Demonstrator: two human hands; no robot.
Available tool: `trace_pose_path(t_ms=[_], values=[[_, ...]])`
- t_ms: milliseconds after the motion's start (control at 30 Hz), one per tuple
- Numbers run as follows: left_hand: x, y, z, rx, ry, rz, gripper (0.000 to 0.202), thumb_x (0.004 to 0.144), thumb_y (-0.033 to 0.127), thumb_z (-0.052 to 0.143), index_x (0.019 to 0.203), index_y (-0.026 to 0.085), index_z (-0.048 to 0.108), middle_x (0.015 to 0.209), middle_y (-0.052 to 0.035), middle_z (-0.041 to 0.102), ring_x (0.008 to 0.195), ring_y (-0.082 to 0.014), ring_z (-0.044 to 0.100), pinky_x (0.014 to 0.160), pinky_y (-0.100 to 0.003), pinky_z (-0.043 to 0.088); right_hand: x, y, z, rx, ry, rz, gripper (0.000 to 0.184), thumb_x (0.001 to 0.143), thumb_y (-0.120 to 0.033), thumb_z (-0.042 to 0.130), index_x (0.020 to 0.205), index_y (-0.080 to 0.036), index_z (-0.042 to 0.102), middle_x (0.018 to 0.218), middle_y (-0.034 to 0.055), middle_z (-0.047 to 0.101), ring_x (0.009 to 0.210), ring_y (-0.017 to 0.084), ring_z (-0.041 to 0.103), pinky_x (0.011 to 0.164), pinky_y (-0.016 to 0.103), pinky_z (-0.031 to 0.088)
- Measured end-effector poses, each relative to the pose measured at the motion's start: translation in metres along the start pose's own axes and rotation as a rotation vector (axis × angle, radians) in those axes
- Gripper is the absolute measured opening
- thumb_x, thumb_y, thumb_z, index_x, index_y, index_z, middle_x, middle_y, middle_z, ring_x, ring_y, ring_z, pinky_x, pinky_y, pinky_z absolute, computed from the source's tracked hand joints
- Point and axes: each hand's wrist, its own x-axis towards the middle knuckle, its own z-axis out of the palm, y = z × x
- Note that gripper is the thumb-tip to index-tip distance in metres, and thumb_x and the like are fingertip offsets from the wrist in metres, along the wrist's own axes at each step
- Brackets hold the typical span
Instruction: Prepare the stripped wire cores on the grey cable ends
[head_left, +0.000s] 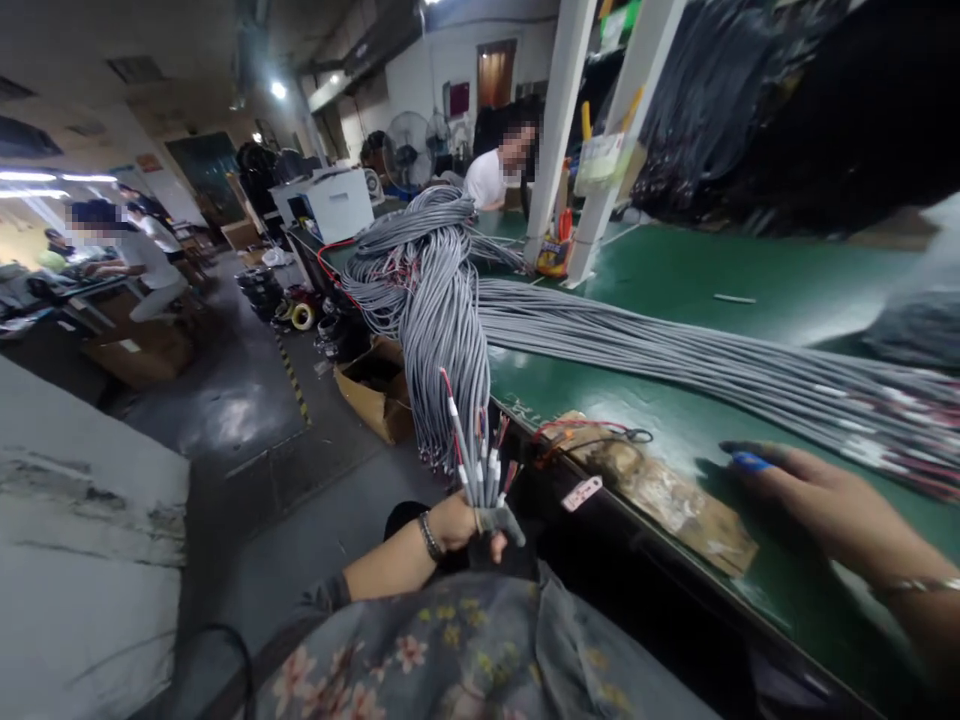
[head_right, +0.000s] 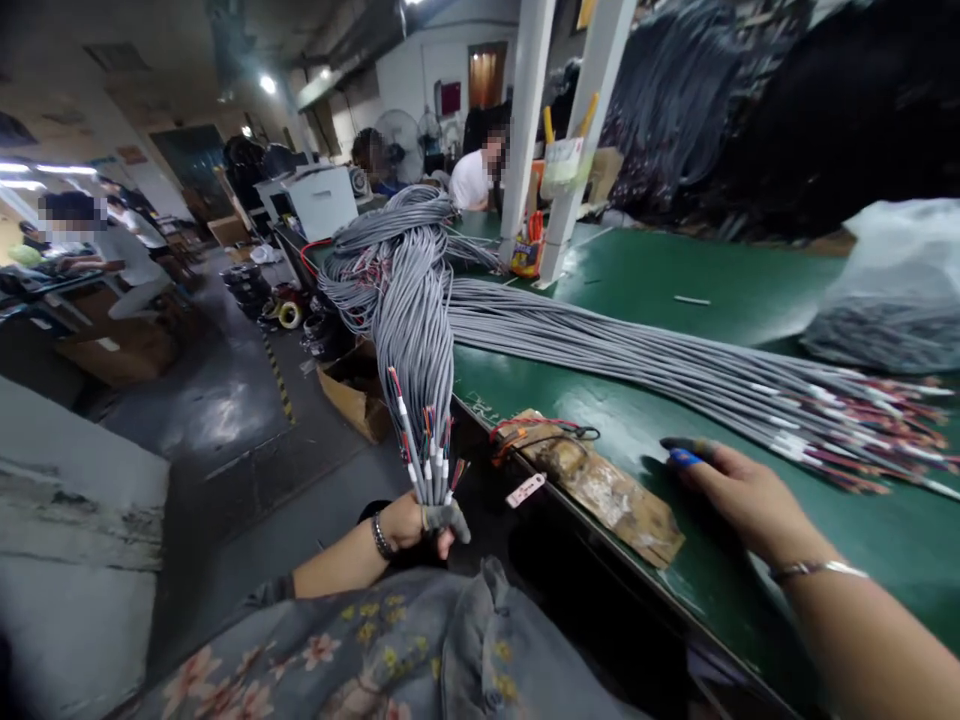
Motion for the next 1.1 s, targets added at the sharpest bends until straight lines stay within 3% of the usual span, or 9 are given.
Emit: trace_pose_path(t_ms=[67, 133, 233, 333, 467, 600, 867, 1000, 1100], values=[[0.005, 0.000, 0.001, -0.007, -0.009, -0.034, 0.062, 0.048, 0.071, 0.069, 0.060, 0.011, 0.066, 0.041, -0.0004, 0.052, 0.036, -0.0098, 0.048, 0.040, -0.023, 0.038, -0.013, -0.008, -0.004, -0.043, -0.043, 0.114, 0.006, 0.054, -0.026, 0.058, 0.057, -0.023, 0.062, 0.053, 0.0072, 0.065, 0.052, 0.023, 0.058, 0.055, 0.036, 0.045], [0.004, 0.003, 0.003, -0.012, -0.018, -0.058, 0.059, 0.051, 0.069, 0.070, 0.061, 0.010, 0.067, 0.044, -0.0005, 0.054, 0.037, -0.0089, 0.048, 0.041, -0.022, 0.038, -0.041, -0.020, -0.004, 0.041, -0.099, -0.042, 0.017, 0.059, -0.032, 0.060, 0.071, -0.023, 0.067, 0.074, 0.0087, 0.071, 0.067, 0.024, 0.062, 0.065, 0.036, 0.048], [0.000, 0.007, 0.006, -0.029, -0.018, -0.070, 0.058, 0.052, 0.066, 0.071, 0.067, 0.010, 0.069, 0.047, -0.0007, 0.056, 0.040, -0.0085, 0.049, 0.043, -0.021, 0.039, -0.095, -0.037, 0.011, 0.194, -0.392, -0.257, 0.025, 0.071, -0.043, 0.058, 0.083, -0.024, 0.070, 0.083, 0.0082, 0.071, 0.078, 0.025, 0.064, 0.071, 0.033, 0.050], [-0.002, 0.005, 0.009, 0.005, -0.007, -0.042, 0.056, 0.056, 0.066, 0.069, 0.062, 0.010, 0.067, 0.048, -0.0010, 0.056, 0.041, -0.0081, 0.048, 0.045, -0.021, 0.039, -0.133, -0.045, 0.047, 0.297, -0.643, -0.276, 0.032, 0.077, -0.051, 0.054, 0.077, -0.023, 0.069, 0.073, 0.0059, 0.069, 0.067, 0.022, 0.063, 0.065, 0.031, 0.051], [-0.004, 0.002, 0.014, 0.082, -0.003, 0.005, 0.054, 0.058, 0.064, 0.070, 0.051, 0.011, 0.061, 0.047, -0.0020, 0.055, 0.045, -0.0099, 0.050, 0.048, -0.023, 0.040, -0.141, -0.047, 0.098, 0.447, -0.584, -0.167, 0.039, 0.081, -0.055, 0.048, 0.076, -0.020, 0.065, 0.066, 0.0028, 0.065, 0.063, 0.018, 0.060, 0.060, 0.028, 0.050], [-0.008, 0.006, 0.020, 0.088, 0.004, 0.062, 0.050, 0.050, 0.060, 0.076, 0.060, 0.013, 0.063, 0.048, 0.0010, 0.055, 0.046, -0.0099, 0.048, 0.048, -0.023, 0.040, -0.132, -0.052, 0.121, 0.566, -0.574, -0.147, 0.037, 0.077, -0.055, 0.056, 0.081, -0.019, 0.065, 0.064, 0.0009, 0.064, 0.061, 0.017, 0.059, 0.059, 0.028, 0.050], [-0.022, 0.000, 0.012, 0.142, 0.018, 0.177, 0.050, 0.060, 0.061, 0.071, 0.069, 0.012, 0.067, 0.056, -0.0027, 0.061, 0.058, -0.0146, 0.058, 0.060, -0.027, 0.047, -0.139, -0.045, 0.111, 0.628, -0.599, -0.281, 0.040, 0.080, -0.056, 0.052, 0.069, -0.020, 0.066, 0.067, 0.0042, 0.066, 0.061, 0.017, 0.058, 0.060, 0.028, 0.050], [-0.044, -0.003, -0.016, 0.038, 0.231, 0.238, 0.055, 0.069, 0.068, 0.057, 0.066, 0.013, 0.063, 0.042, 0.0000, 0.053, 0.045, -0.0135, 0.056, 0.052, -0.026, 0.047, -0.140, -0.020, 0.099, 0.574, -0.557, -0.276, 0.043, 0.078, -0.059, 0.051, 0.070, -0.020, 0.066, 0.064, 0.0041, 0.063, 0.059, 0.017, 0.057, 0.057, 0.027, 0.048], [-0.077, 0.023, -0.049, 0.090, 0.333, 0.240, 0.056, 0.062, 0.070, 0.062, 0.061, 0.015, 0.059, 0.031, 0.0055, 0.040, 0.030, -0.0095, 0.042, 0.038, -0.022, 0.038, -0.135, -0.002, 0.087, 0.542, -0.537, -0.244, 0.045, 0.077, -0.061, 0.051, 0.067, -0.019, 0.064, 0.062, 0.0038, 0.061, 0.058, 0.018, 0.056, 0.056, 0.028, 0.048]])
